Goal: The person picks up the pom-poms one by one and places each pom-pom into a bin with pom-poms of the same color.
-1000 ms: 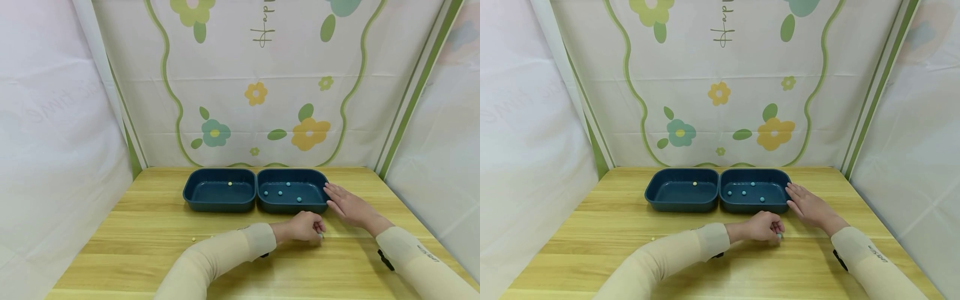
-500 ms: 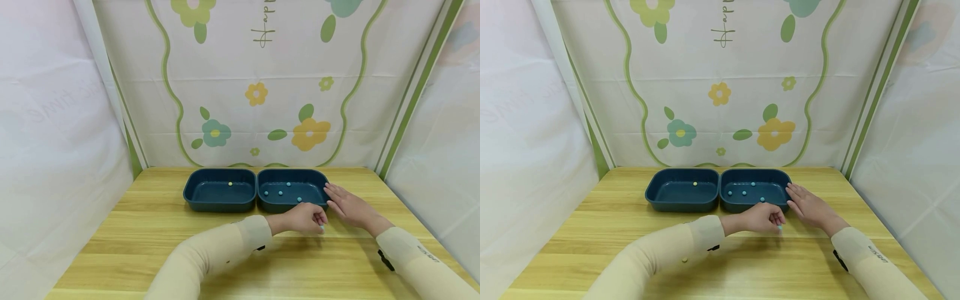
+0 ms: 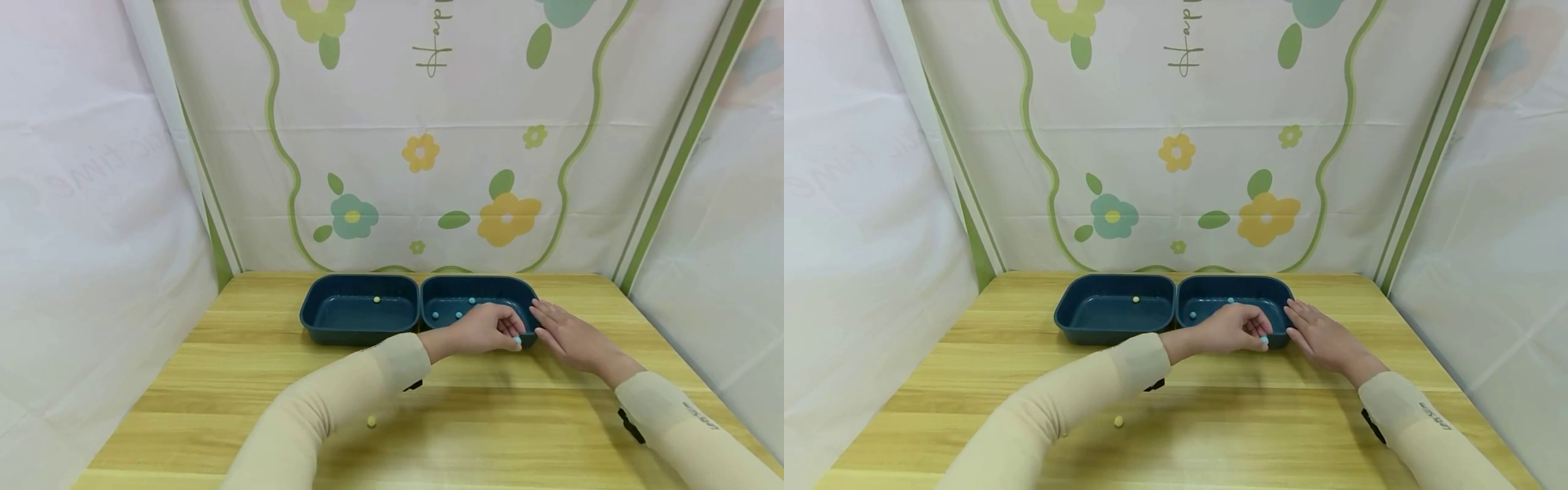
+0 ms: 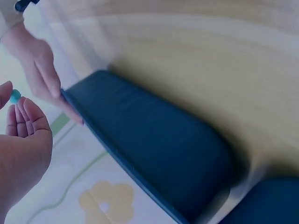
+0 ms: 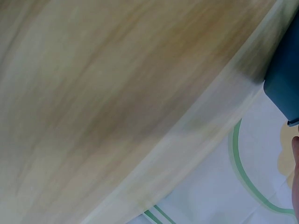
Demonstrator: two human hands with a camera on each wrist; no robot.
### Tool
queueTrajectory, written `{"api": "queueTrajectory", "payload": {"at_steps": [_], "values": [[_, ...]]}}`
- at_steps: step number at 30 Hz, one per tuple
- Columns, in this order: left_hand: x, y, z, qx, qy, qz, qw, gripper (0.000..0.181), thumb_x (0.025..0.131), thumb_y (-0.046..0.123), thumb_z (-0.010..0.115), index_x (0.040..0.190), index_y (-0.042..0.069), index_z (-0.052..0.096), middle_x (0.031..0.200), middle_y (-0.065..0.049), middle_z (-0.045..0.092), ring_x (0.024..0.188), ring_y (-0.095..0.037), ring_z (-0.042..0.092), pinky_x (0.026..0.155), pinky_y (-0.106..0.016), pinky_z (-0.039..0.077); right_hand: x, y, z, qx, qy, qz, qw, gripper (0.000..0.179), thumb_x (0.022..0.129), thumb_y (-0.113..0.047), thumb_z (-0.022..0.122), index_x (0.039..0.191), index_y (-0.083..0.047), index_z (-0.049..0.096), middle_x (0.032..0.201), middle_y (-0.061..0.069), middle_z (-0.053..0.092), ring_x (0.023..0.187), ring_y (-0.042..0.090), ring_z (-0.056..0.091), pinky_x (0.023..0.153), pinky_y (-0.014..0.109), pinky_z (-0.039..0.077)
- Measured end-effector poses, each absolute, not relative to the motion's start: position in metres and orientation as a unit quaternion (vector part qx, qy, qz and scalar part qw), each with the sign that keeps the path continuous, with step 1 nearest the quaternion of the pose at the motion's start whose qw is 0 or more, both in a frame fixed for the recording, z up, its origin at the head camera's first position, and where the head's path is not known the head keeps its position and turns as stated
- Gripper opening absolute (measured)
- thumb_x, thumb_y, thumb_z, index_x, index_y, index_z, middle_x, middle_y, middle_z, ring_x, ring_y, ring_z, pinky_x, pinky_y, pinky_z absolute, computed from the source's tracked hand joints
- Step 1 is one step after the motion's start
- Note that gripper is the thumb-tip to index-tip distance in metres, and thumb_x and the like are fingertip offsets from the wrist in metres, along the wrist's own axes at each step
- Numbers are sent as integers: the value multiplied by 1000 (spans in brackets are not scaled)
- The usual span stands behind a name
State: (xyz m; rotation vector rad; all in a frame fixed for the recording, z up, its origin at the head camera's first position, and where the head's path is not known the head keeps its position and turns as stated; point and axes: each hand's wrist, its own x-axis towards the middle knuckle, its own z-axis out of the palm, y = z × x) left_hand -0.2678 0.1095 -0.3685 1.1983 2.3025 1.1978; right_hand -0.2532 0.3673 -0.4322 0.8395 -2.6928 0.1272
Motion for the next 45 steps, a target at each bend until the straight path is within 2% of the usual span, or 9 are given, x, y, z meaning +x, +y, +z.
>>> {"api": "queueTrajectory", "payload": {"at_steps": [4,7,12,16,23,28,31,38,45], "values": [[-279,102,-363,399,798,436,117,19,85,10,76,101,6,67,87,7,62,77,-3,59,71,-13,50,-254,367,-432,291,-943,47,156,48,102,-23,51,138,9,47,145,27,40,132,46,38,105,54,34],[-288,96,-362,380,803,449,99,18,85,10,76,100,8,67,87,7,62,76,-4,59,71,-14,50,-254,368,-432,290,-943,49,158,48,102,-23,50,138,9,48,145,27,41,132,45,38,108,52,32],[-300,88,-362,336,807,478,88,15,85,9,76,97,10,67,87,5,62,77,-7,59,71,-17,50,-255,369,-434,290,-942,49,163,48,102,-24,50,138,8,47,145,27,41,132,45,38,115,39,21],[-309,82,-364,309,813,487,81,14,86,8,75,96,10,66,87,4,61,78,-8,58,71,-19,50,-255,370,-435,289,-942,44,166,49,103,-24,50,139,8,46,145,27,40,132,45,38,116,35,17],[-324,76,-374,275,835,472,75,14,87,7,74,96,10,65,88,2,61,78,-11,57,68,-22,50,-253,369,-435,285,-945,45,155,49,103,-23,49,140,9,45,146,27,39,132,45,37,112,46,28],[-332,72,-380,264,845,459,72,14,87,6,73,99,7,65,91,-1,61,79,-12,56,70,-22,50,-252,368,-434,282,-947,44,147,49,103,-24,49,140,8,45,147,27,39,133,45,37,109,49,31],[-336,70,-384,258,853,449,64,14,87,8,73,98,8,65,90,1,60,79,-11,56,70,-22,49,-252,367,-433,279,-949,43,140,50,103,-25,48,141,8,44,147,27,38,134,45,36,108,51,32],[-343,68,-392,256,860,438,56,22,87,6,73,106,-1,66,89,1,59,80,-13,56,72,-24,50,-252,367,-433,277,-950,41,139,50,103,-25,48,141,8,44,147,27,37,134,45,35,109,50,31],[-346,65,-396,250,862,436,59,22,87,6,73,107,-1,65,90,1,59,80,-13,55,73,-24,49,-253,368,-434,280,-948,42,145,50,103,-25,48,140,8,45,147,27,38,133,45,36,110,49,31]]}}
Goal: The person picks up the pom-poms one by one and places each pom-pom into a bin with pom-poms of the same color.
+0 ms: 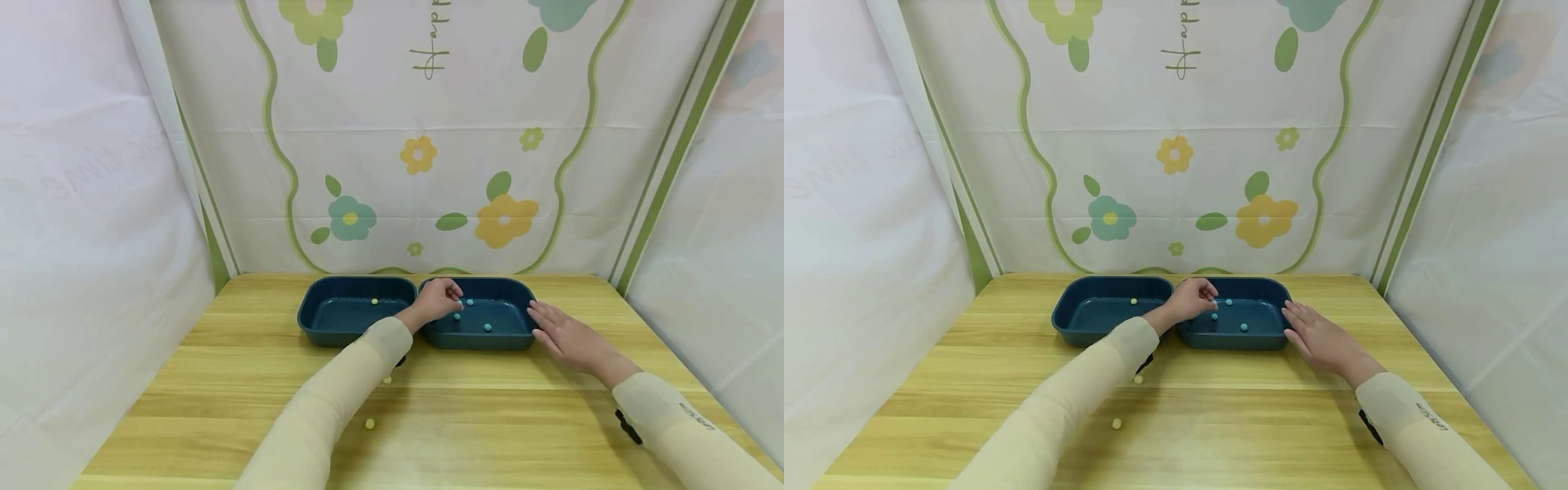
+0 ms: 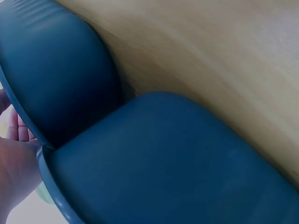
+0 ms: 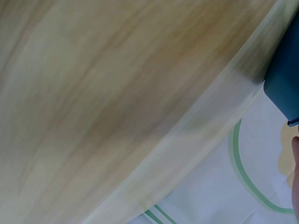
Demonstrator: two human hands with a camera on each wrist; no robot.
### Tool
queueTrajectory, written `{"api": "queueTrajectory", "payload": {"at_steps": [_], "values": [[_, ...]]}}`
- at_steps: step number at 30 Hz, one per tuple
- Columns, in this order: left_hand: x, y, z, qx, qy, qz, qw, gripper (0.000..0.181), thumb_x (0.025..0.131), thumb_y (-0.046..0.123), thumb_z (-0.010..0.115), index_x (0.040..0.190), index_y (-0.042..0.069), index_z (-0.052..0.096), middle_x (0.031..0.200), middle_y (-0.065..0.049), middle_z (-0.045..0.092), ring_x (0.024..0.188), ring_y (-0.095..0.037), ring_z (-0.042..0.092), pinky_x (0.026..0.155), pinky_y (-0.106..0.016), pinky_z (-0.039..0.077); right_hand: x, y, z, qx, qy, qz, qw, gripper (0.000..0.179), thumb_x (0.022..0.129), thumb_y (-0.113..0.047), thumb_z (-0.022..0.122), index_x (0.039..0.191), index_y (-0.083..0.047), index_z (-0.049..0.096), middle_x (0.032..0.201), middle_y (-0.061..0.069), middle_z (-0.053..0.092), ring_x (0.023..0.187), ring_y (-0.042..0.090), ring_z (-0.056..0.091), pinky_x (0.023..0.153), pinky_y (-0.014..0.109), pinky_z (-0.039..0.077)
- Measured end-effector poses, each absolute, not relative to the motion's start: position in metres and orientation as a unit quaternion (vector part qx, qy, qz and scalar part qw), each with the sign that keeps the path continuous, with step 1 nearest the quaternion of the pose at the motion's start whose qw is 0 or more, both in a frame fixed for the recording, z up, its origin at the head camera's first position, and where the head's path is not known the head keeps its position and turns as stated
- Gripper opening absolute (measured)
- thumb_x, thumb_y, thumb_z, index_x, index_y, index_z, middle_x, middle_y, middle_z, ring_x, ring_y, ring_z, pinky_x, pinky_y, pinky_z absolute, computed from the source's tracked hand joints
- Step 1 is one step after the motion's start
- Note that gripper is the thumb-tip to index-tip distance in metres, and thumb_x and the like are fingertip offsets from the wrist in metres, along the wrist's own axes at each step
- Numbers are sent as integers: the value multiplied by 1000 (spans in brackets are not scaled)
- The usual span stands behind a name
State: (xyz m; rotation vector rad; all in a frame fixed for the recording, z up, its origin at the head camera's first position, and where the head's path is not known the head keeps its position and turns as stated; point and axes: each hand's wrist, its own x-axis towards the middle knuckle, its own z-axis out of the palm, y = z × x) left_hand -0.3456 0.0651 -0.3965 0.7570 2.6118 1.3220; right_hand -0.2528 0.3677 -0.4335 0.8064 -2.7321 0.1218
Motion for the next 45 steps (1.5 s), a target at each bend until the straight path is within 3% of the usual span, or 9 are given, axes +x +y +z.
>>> {"api": "queueTrajectory", "payload": {"at_steps": [23,30,45], "values": [[-347,59,-396,256,858,442,61,24,86,5,74,107,-2,65,89,1,60,80,-13,56,72,-22,50,-252,365,-431,281,-948,42,144,49,103,-24,49,139,9,45,146,28,39,133,46,37,107,52,33],[-344,55,-388,257,855,446,61,14,87,4,73,98,7,63,90,0,60,81,-13,56,72,-23,50,-252,365,-431,279,-948,38,145,49,103,-24,49,140,9,45,146,27,39,133,45,37,109,49,31],[-334,44,-377,287,837,463,55,15,88,5,72,99,8,63,91,0,60,82,-13,57,72,-21,50,-253,367,-431,278,-949,36,141,49,103,-24,49,140,9,45,146,27,39,133,45,37,108,51,32]]}}
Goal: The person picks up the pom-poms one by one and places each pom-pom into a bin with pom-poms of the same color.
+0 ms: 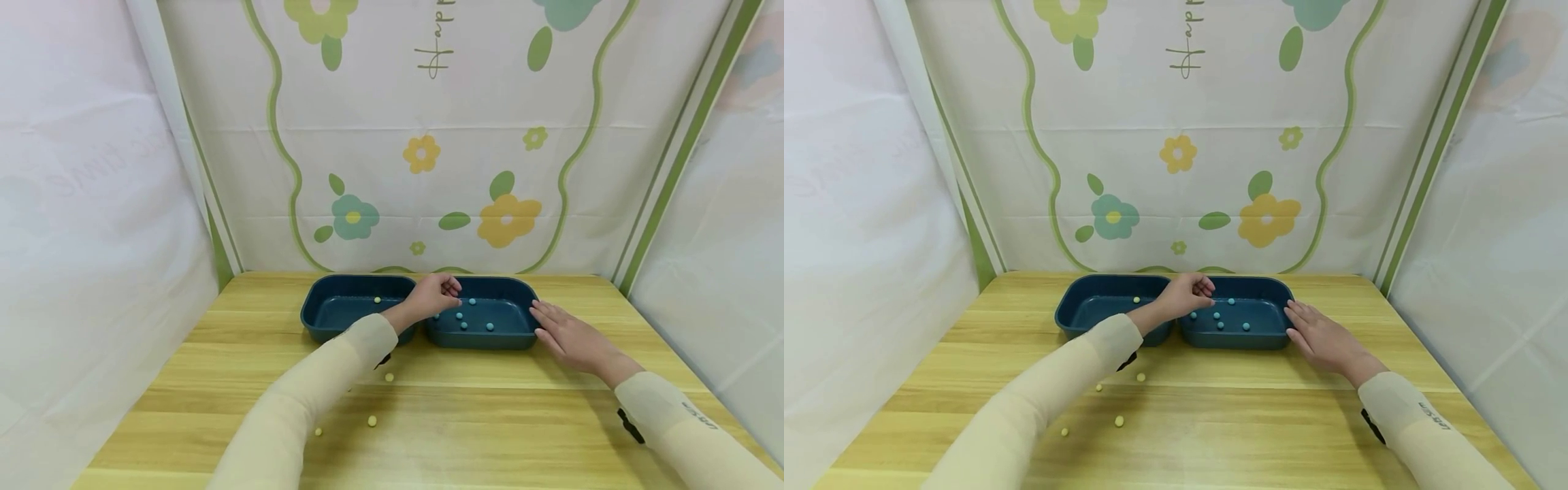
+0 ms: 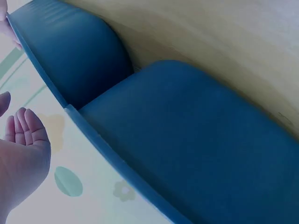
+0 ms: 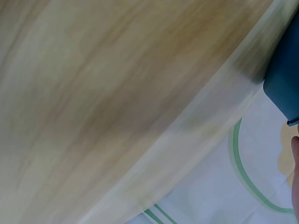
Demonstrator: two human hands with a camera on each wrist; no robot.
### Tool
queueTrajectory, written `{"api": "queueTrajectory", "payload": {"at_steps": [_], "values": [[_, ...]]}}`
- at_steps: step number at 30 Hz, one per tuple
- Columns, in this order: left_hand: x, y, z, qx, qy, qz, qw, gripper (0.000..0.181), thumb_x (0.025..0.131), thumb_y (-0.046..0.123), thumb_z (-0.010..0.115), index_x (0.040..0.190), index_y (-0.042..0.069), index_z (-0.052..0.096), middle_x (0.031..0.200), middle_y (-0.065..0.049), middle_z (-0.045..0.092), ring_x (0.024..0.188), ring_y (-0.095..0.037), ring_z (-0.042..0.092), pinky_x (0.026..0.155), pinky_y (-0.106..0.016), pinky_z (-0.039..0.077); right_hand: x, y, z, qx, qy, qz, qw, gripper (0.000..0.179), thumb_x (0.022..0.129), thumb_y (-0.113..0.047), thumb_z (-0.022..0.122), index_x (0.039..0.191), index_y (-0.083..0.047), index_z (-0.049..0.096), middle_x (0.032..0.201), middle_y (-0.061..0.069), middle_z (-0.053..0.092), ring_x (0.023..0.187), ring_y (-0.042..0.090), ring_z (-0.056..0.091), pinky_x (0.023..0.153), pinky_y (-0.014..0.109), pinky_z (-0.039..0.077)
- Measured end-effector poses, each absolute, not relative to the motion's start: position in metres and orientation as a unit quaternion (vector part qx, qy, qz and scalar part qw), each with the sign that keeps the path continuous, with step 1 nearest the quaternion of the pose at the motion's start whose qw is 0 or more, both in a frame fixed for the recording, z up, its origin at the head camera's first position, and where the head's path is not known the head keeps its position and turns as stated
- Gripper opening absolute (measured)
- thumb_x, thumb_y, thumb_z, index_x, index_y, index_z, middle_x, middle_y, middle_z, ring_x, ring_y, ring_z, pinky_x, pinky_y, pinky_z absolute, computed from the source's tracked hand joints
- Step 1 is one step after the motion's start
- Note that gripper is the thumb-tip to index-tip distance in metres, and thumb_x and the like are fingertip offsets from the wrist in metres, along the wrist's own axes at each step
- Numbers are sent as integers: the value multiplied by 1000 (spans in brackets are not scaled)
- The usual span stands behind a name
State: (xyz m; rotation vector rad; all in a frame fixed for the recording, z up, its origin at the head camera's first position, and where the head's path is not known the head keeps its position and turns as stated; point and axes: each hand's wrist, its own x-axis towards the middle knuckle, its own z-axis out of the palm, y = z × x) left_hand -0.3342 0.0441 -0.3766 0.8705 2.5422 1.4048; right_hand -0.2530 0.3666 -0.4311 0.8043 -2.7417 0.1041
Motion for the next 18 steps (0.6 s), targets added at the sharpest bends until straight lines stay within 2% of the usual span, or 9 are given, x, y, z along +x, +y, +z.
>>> {"api": "queueTrajectory", "payload": {"at_steps": [10,18], "values": [[-317,18,-372,322,828,458,18,15,89,9,72,102,9,64,94,-2,62,82,-11,58,73,-21,51,-254,366,-432,281,-949,41,138,49,103,-24,49,140,10,45,146,28,38,134,45,35,110,49,30],[-307,-16,-370,348,830,434,-41,17,92,16,70,106,8,63,101,-8,64,87,-11,59,79,-24,51,-254,369,-435,283,-946,44,148,50,103,-24,49,140,9,45,146,28,39,133,45,36,113,44,25]]}}
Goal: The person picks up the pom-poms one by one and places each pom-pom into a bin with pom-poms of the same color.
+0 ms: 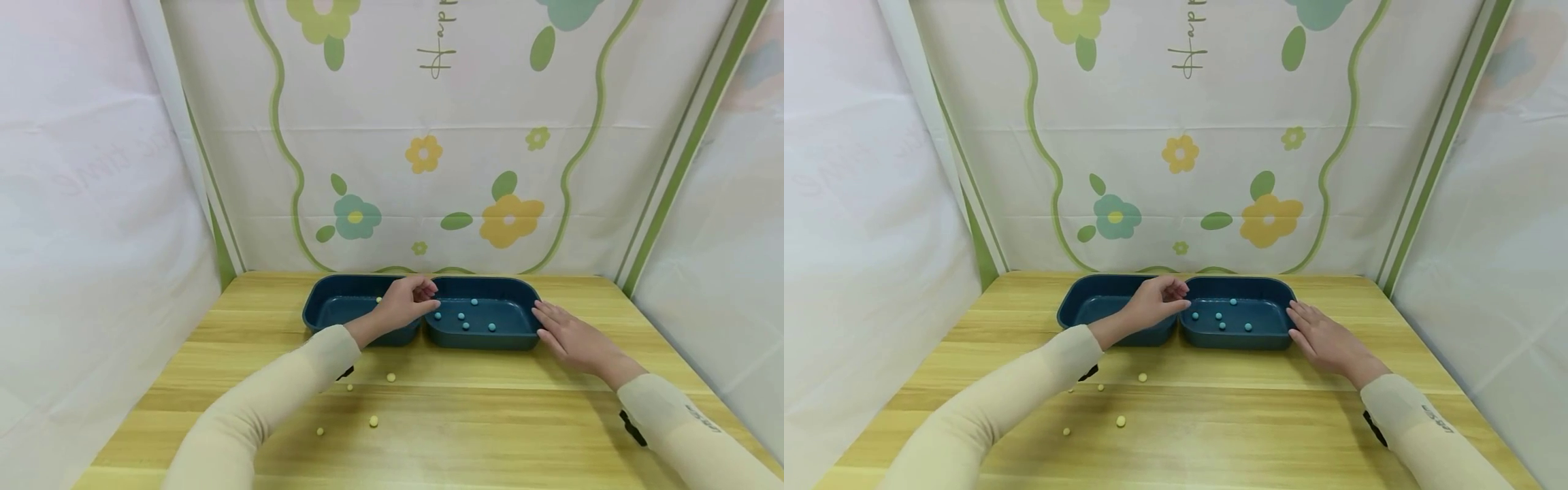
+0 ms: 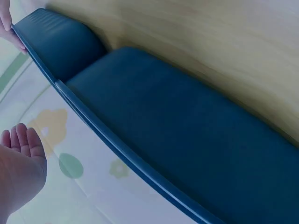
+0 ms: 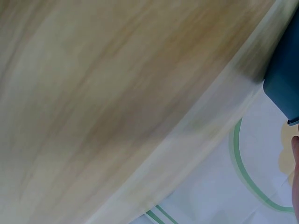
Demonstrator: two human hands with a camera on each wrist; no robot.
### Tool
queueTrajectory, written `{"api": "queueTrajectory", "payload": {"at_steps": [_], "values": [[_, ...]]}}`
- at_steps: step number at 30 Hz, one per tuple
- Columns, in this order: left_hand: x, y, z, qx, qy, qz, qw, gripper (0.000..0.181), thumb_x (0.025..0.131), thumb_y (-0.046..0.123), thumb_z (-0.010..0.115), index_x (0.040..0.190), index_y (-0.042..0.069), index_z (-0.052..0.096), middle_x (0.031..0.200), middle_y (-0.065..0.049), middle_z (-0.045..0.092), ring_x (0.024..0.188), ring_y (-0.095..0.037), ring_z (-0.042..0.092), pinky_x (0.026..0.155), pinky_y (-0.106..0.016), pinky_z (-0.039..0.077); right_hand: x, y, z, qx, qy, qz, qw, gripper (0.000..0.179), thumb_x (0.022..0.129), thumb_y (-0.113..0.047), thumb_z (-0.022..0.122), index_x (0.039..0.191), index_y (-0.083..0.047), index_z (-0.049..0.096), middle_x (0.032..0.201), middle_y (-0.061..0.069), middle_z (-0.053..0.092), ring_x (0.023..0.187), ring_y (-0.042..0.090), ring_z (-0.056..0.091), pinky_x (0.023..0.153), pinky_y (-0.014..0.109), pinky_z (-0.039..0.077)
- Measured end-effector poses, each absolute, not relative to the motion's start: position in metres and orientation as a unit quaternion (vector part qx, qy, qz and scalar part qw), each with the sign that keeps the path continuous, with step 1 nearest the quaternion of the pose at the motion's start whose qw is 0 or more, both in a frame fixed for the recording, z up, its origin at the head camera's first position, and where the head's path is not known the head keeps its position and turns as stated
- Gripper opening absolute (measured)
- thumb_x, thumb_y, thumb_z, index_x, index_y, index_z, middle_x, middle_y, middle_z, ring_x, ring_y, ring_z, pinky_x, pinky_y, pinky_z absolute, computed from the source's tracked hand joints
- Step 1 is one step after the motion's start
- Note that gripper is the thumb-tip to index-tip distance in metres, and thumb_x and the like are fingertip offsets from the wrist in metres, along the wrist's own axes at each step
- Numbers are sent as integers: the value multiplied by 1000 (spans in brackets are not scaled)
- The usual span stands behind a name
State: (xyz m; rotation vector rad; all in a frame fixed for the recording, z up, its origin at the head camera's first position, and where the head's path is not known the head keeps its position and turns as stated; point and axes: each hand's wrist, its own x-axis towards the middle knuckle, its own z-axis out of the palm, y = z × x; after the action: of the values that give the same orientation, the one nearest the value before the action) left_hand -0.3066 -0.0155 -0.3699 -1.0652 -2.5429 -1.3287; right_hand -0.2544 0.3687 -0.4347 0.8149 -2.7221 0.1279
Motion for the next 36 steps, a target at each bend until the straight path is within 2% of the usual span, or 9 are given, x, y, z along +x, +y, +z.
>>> {"api": "queueTrajectory", "payload": {"at_steps": [5,9,12,16,19,25,31,36], "values": [[-301,-42,-371,-365,-834,-404,87,21,94,20,67,109,6,63,104,-8,63,94,-16,59,86,-32,51,-253,368,-434,288,-943,49,157,49,102,-23,50,139,9,46,146,27,39,133,45,37,117,33,14],[-297,-65,-374,-361,-843,-389,94,27,96,24,64,115,6,63,112,-10,63,104,-22,58,91,-40,49,-252,368,-434,293,-942,48,160,49,102,-23,50,139,9,46,145,28,40,132,45,37,117,33,15],[-295,-83,-374,-356,-853,-369,99,30,97,28,62,119,8,63,119,-11,62,110,-23,57,93,-42,48,-252,369,-435,294,-941,46,163,49,102,-23,51,138,9,47,145,28,40,132,45,38,116,38,20],[-291,-105,-375,-351,-870,-329,111,37,98,34,60,125,9,61,129,-7,58,118,-23,54,94,-42,48,-252,370,-437,293,-940,45,170,48,102,-22,51,138,9,47,144,28,41,131,45,39,116,35,17],[-289,-121,-377,-349,-878,-303,126,43,98,37,59,131,9,58,136,-7,55,125,-26,50,99,-44,45,-251,370,-437,293,-939,46,174,48,102,-22,51,137,9,48,144,28,42,131,45,39,117,32,14],[-288,-157,-385,-341,-894,-240,163,54,98,36,58,142,6,49,146,-10,45,135,-30,39,109,-53,30,-250,368,-435,295,-938,46,177,48,102,-23,51,138,9,48,144,28,42,131,45,39,115,39,23],[-290,-190,-395,-310,-917,-195,157,63,100,40,52,149,2,37,153,-15,34,140,-34,29,112,-55,21,-250,369,-434,291,-940,45,175,49,102,-23,51,138,9,47,144,28,42,131,45,39,117,28,10],[-293,-211,-402,-290,-931,-160,156,66,100,41,51,148,-3,36,153,-19,32,141,-36,27,113,-53,19,-250,370,-432,288,-942,42,168,51,102,-25,50,140,8,46,145,28,40,132,45,38,115,23,4]]}}
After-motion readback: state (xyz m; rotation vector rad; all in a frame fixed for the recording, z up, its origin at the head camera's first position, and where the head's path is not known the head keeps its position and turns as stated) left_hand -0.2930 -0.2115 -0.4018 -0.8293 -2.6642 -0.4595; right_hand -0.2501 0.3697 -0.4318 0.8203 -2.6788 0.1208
